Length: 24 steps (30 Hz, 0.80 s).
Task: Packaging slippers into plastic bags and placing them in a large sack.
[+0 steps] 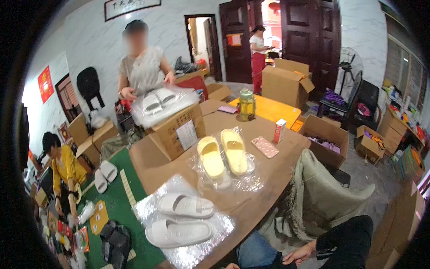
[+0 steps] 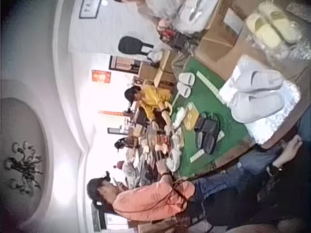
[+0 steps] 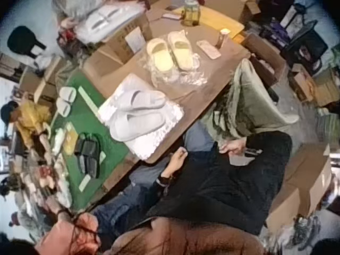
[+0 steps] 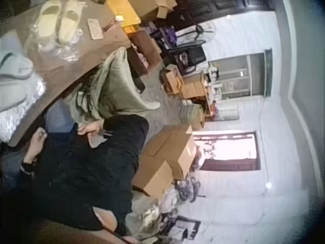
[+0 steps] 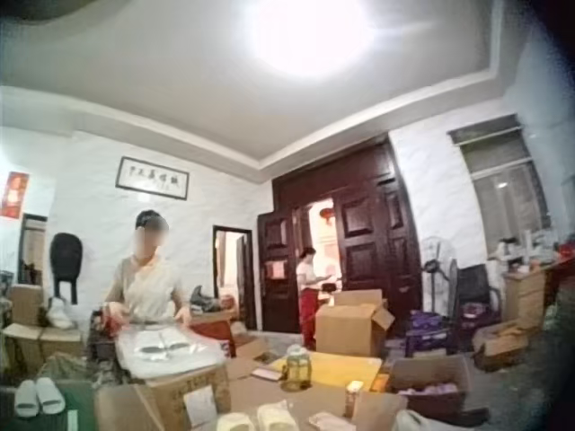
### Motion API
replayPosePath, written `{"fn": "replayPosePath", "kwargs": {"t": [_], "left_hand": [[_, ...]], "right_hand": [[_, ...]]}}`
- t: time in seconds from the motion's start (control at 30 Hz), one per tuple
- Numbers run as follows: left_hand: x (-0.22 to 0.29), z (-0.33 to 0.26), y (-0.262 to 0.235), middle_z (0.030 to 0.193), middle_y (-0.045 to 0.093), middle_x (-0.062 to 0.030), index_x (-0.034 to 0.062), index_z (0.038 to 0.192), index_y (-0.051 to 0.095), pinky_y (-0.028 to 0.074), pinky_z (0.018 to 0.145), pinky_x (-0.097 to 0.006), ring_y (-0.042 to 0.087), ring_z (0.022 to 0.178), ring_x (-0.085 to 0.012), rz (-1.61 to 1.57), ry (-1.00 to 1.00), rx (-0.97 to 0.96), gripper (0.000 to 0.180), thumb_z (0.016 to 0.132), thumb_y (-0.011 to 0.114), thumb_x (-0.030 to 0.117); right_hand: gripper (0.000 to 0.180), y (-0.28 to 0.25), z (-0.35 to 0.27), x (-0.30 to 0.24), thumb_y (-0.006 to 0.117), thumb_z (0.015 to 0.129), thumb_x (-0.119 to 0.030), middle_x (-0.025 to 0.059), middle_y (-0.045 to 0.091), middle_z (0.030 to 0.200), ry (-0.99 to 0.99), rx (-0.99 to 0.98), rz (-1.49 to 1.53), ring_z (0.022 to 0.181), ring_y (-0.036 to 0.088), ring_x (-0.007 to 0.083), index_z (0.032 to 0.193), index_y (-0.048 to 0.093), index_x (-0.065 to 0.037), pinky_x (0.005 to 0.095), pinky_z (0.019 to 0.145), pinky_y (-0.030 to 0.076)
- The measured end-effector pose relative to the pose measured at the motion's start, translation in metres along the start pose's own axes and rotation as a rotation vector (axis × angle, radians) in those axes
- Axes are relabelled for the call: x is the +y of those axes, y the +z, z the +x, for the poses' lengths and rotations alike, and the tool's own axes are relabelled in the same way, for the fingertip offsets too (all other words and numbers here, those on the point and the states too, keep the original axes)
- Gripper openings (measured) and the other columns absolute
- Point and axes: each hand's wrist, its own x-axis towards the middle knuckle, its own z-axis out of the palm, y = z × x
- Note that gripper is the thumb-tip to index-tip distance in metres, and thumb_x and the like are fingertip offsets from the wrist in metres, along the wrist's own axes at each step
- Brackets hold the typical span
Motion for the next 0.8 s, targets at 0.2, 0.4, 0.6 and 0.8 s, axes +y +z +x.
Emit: {"fn": "replayPosePath", "kwargs": {"t": [0.2,0.4,0.6,0.8], "left_hand": [[0.03,0.005,-0.012,0.081,0.053,-0.0132,0.007,0.093,0.052,0.044,0.076,-0.033,0.053,0.077,-0.0228,0.067,-0.019,0.031,0.008,0.089,0.058,0.01],[-0.001,-0.014,-0.011,0.071,0.057,-0.0081,0.0033,0.092,0.056,0.043,0.062,-0.03,0.053,0.066,-0.0163,0.133,-0.204,-0.214,0.03,0.092,0.06,0.033],[-0.004,-0.068,-0.043,0.1,0.06,-0.0148,0.003,0.121,0.049,0.048,0.076,-0.032,0.058,0.09,-0.0203,-0.126,-0.463,-0.346,0.057,0.084,0.07,0.041],[0.046,-0.078,-0.069,0.103,0.062,-0.0056,-0.0047,0.112,0.056,0.046,0.078,-0.026,0.055,0.092,-0.0109,-0.384,-0.562,-0.125,0.033,0.092,0.061,0.02]], "right_hand": [[0.023,0.023,-0.014,-0.012,0.055,0.096,-0.031,-0.0173,0.045,0.088,-0.084,0.315,0.047,0.064,0.03,-0.0006,0.115,0.057,-0.018,0.0177,0.056,0.027],[0.027,0.029,-0.016,-0.009,0.057,0.095,-0.037,-0.0087,0.04,0.081,-0.146,0.359,-0.268,0.068,0.037,0.0041,0.097,0.055,-0.011,0.0221,0.06,0.037],[0.026,0.052,-0.04,-0.029,0.051,0.098,-0.033,-0.0087,0.04,0.073,-0.132,0.193,-0.323,0.066,0.042,0.0038,0.08,0.048,-0.015,0.0219,0.06,0.038],[0.018,0.062,-0.038,-0.054,0.051,0.098,-0.027,-0.007,0.051,0.075,-0.196,0.161,-0.309,0.068,0.049,0.0045,0.087,0.054,-0.013,0.0207,0.065,0.041]]}}
